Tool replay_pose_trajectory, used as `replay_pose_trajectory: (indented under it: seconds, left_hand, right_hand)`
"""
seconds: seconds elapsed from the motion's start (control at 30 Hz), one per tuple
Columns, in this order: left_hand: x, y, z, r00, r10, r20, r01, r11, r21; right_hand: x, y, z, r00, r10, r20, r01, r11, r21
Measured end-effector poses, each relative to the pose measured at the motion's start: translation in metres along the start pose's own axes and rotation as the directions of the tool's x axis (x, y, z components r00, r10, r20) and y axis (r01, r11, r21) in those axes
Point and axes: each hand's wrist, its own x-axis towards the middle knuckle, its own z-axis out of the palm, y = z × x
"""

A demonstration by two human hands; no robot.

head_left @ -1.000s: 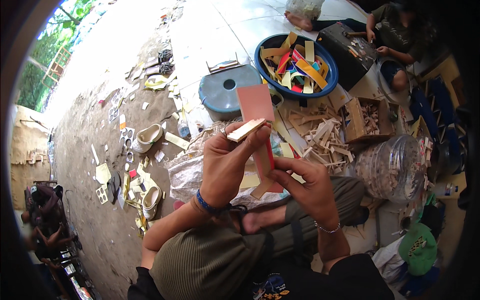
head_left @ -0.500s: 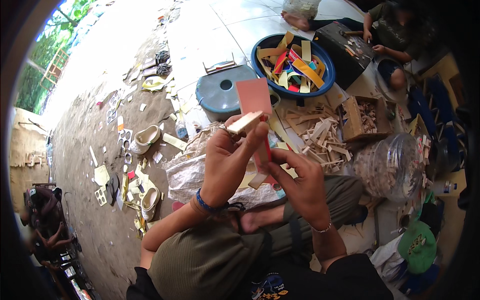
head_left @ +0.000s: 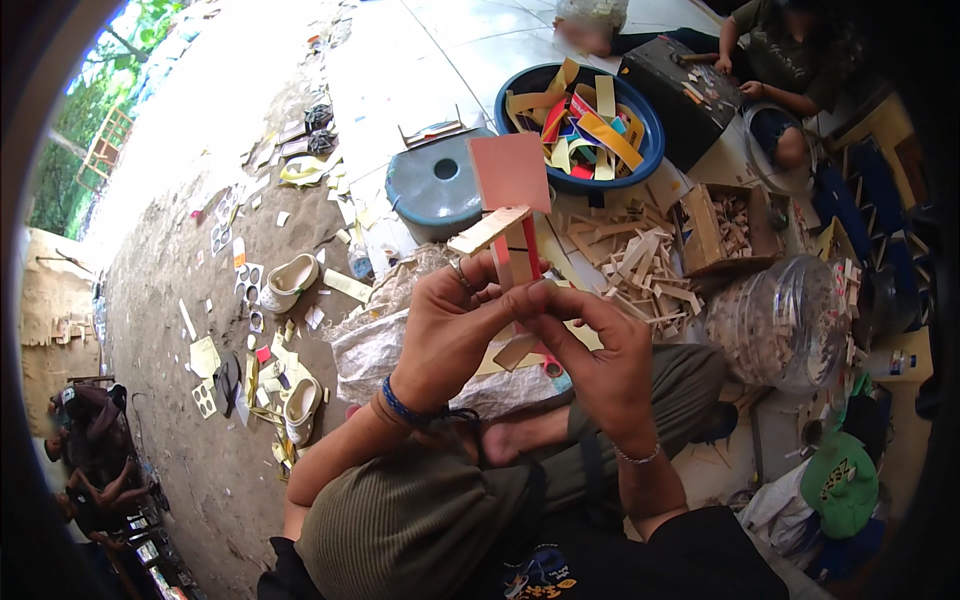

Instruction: The person sits on the floor and assembles a small paper craft by folding a red printed strip around a wooden frame. They use scissors to trim excess paper and tuck the ends into the frame, repeating the process with another strip.

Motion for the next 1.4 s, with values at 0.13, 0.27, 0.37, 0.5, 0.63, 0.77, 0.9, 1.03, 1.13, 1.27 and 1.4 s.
replay_pose_trajectory:
  seconds: [0.13, 0.27, 0.37, 0.5, 0.63, 0.77, 0.9, 1.03, 1.13, 1.27, 1.4]
  left_hand:
    - [0.0, 0.001, 0.002, 1.0, -0.006, -0.02, 0.006, 1.0, 0.026]
    - [-0.001, 0.004, 0.003, 0.999, -0.042, -0.026, 0.043, 0.998, 0.053]
    - [-0.002, 0.004, 0.006, 0.999, -0.039, -0.018, 0.041, 0.997, 0.064]
    - [-0.002, 0.002, 0.011, 0.999, -0.003, -0.034, 0.005, 0.998, 0.066]
    - [-0.001, 0.001, 0.014, 0.998, 0.034, -0.057, -0.029, 0.996, 0.084]
    - [0.001, 0.002, 0.009, 0.997, 0.019, -0.077, -0.015, 0.999, 0.051]
    - [0.0, 0.002, 0.003, 0.998, -0.001, -0.068, -0.003, 0.999, -0.049]
    - [-0.003, 0.003, -0.001, 1.0, -0.026, -0.002, 0.026, 0.995, -0.096]
    - [-0.003, 0.002, 0.0, 0.998, -0.041, 0.039, 0.046, 0.99, -0.13]
    - [-0.003, -0.002, 0.001, 0.998, -0.048, -0.033, 0.043, 0.989, -0.141]
    - [-0.001, -0.001, 0.001, 0.997, -0.044, -0.061, 0.038, 0.994, -0.1]
  right_hand:
    - [-0.003, -0.005, -0.004, 0.999, 0.047, 0.017, -0.047, 0.999, 0.0]
    - [-0.001, -0.004, -0.009, 0.969, 0.231, 0.083, -0.242, 0.954, 0.179]
    - [0.003, 0.001, -0.008, 0.989, 0.137, 0.055, -0.14, 0.987, 0.074]
    - [-0.005, 0.002, -0.006, 1.0, -0.014, -0.014, 0.013, 0.997, -0.074]
    - [-0.006, 0.004, -0.001, 0.995, -0.087, -0.052, 0.078, 0.986, -0.15]
    - [-0.005, 0.004, 0.001, 0.992, -0.123, -0.04, 0.116, 0.982, -0.151]
    - [-0.006, 0.001, 0.001, 0.992, -0.122, 0.0, 0.121, 0.984, -0.134]
    - [-0.004, 0.003, -0.003, 0.977, 0.157, 0.142, -0.196, 0.923, 0.33]
    - [0.002, 0.012, -0.002, 0.964, 0.173, 0.202, -0.251, 0.843, 0.476]
    - [0.004, 0.016, -0.002, 0.978, 0.096, 0.183, -0.164, 0.9, 0.403]
    - [-0.001, 0.007, -0.005, 0.972, 0.164, 0.169, -0.201, 0.95, 0.239]
